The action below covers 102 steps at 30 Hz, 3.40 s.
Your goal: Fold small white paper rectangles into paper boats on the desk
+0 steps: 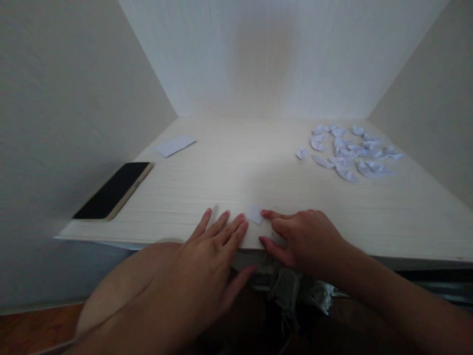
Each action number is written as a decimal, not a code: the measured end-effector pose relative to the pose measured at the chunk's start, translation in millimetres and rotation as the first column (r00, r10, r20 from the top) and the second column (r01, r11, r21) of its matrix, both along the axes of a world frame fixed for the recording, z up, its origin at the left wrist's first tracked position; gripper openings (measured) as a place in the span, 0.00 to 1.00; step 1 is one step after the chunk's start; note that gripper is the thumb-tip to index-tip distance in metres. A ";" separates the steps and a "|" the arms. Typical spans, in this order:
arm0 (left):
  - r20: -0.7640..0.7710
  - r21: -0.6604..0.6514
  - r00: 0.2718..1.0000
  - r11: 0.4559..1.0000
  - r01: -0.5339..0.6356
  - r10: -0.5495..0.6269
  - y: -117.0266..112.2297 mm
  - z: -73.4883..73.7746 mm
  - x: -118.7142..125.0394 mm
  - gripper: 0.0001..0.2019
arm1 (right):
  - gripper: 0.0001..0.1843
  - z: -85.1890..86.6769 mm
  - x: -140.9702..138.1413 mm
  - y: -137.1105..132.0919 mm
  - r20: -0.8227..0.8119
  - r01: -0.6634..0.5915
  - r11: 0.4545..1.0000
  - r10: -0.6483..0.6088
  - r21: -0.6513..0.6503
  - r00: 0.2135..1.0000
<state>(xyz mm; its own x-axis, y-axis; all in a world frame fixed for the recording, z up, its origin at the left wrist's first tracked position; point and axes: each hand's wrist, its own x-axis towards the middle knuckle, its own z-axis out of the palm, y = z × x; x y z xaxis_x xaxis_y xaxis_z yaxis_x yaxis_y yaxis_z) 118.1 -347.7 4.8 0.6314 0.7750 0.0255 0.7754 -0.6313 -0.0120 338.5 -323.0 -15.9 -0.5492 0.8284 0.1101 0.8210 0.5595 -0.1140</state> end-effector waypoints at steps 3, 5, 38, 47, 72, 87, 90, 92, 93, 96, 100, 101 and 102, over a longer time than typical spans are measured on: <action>0.041 0.066 0.998 0.997 -0.040 0.038 3.6 -0.5 5.4 0.24 | 0.19 1.0 1.2 2.7 -0.004 0.002 1.000 -0.002 -0.021 1.000; 0.045 0.060 0.999 0.998 -0.022 0.020 5.5 -3.1 10.4 0.26 | 0.20 1.2 1.8 4.5 -0.006 0.013 1.000 -0.013 -0.022 1.000; 0.235 -0.206 0.952 0.967 -0.148 0.196 68.8 -5.5 24.9 0.11 | 0.14 -30.9 33.4 16.1 -0.348 0.172 0.985 -0.153 0.023 0.925; 0.221 -0.392 0.950 0.912 -0.122 0.222 86.9 -2.3 28.1 0.08 | 0.11 -30.9 33.0 17.3 -0.449 0.160 0.986 -0.126 0.038 0.885; 0.985 -0.154 0.113 0.955 0.253 0.129 21.4 27.5 22.3 0.11 | 0.07 48.2 -11.2 -23.4 -0.855 0.114 0.983 0.066 0.144 0.514; 0.949 0.151 0.263 0.984 0.098 -0.172 13.3 31.3 -6.9 0.20 | 0.12 72.3 -34.5 -29.6 -0.792 0.018 0.953 0.242 0.304 0.560; 0.899 0.241 0.348 0.964 0.109 -0.264 15.5 32.2 -11.1 0.21 | 0.12 74.5 -32.8 -31.2 -0.841 -0.067 0.976 0.213 0.207 0.498; 0.875 0.269 0.385 0.955 0.122 -0.295 16.3 32.9 -12.6 0.20 | 0.12 75.0 -31.4 -31.7 -0.844 -0.099 0.978 0.209 0.184 0.494; 0.867 0.274 0.400 0.955 0.116 -0.297 16.2 33.1 -12.8 0.20 | 0.12 75.0 -31.1 -31.9 -0.841 -0.104 0.977 0.212 0.185 0.497; 0.858 0.283 0.429 0.957 0.064 -0.282 13.7 33.2 -12.0 0.19 | 0.12 74.7 -32.3 -32.9 -0.841 -0.082 0.979 0.201 0.185 0.502; 0.864 0.285 0.434 0.959 0.000 -0.256 10.4 34.2 -10.3 0.18 | 0.10 77.2 -37.8 -35.9 -0.841 0.010 0.977 0.179 0.214 0.511; 0.867 0.272 0.436 0.962 -0.004 -0.243 10.1 34.5 -10.4 0.17 | 0.11 78.5 -39.2 -36.7 -0.828 0.019 0.971 0.193 0.238 0.527; 0.872 0.254 0.434 0.967 -0.002 -0.228 9.9 34.7 -10.9 0.16 | 0.11 79.9 -40.4 -37.4 -0.812 0.016 0.964 0.214 0.265 0.544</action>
